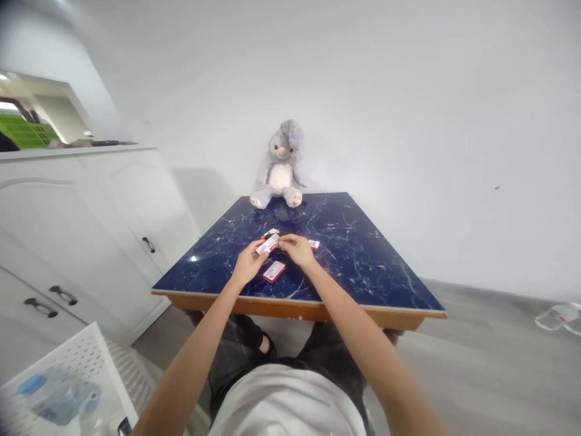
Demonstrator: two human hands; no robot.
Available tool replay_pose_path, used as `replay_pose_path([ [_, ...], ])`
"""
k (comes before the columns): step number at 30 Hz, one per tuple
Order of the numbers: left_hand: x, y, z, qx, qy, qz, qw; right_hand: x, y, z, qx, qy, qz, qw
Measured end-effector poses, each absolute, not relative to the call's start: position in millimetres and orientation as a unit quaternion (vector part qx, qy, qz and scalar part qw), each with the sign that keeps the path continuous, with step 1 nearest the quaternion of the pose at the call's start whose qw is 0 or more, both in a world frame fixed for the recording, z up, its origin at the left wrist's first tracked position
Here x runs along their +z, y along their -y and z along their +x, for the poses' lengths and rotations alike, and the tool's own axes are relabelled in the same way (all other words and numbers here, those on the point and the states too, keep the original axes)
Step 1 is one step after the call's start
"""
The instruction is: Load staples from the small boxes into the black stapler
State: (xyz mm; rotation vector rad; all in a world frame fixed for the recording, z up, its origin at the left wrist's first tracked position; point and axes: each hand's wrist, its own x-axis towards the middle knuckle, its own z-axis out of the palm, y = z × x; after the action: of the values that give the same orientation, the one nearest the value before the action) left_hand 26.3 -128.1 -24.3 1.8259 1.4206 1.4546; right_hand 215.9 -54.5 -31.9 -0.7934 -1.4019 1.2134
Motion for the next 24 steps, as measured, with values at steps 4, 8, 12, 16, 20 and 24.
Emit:
replay_pose_path([
  [4,-23,130,29,0.549,-0.479,0.649,0.218,-33,58,214,0.549,0.584,-0.326,0.501],
  [8,-22,132,31,0.594,-0.469,0.618,0.213,-30,64,210,0.617,0.565,-0.302,0.457],
  [12,-19,136,34,0.589,-0.479,0.632,0.156,-26,69,212,0.665,0.539,-0.275,0.437],
  [16,-15,140,36,0.591,-0.476,0.640,0.119,-23,73,214,0.719,0.508,-0.251,0.402],
  [20,-14,141,37,0.602,-0.463,0.636,0.134,-23,74,213,0.734,0.502,-0.252,0.382],
  [24,-15,140,38,0.622,-0.467,0.607,0.163,-25,73,213,0.738,0.496,-0.259,0.378],
])
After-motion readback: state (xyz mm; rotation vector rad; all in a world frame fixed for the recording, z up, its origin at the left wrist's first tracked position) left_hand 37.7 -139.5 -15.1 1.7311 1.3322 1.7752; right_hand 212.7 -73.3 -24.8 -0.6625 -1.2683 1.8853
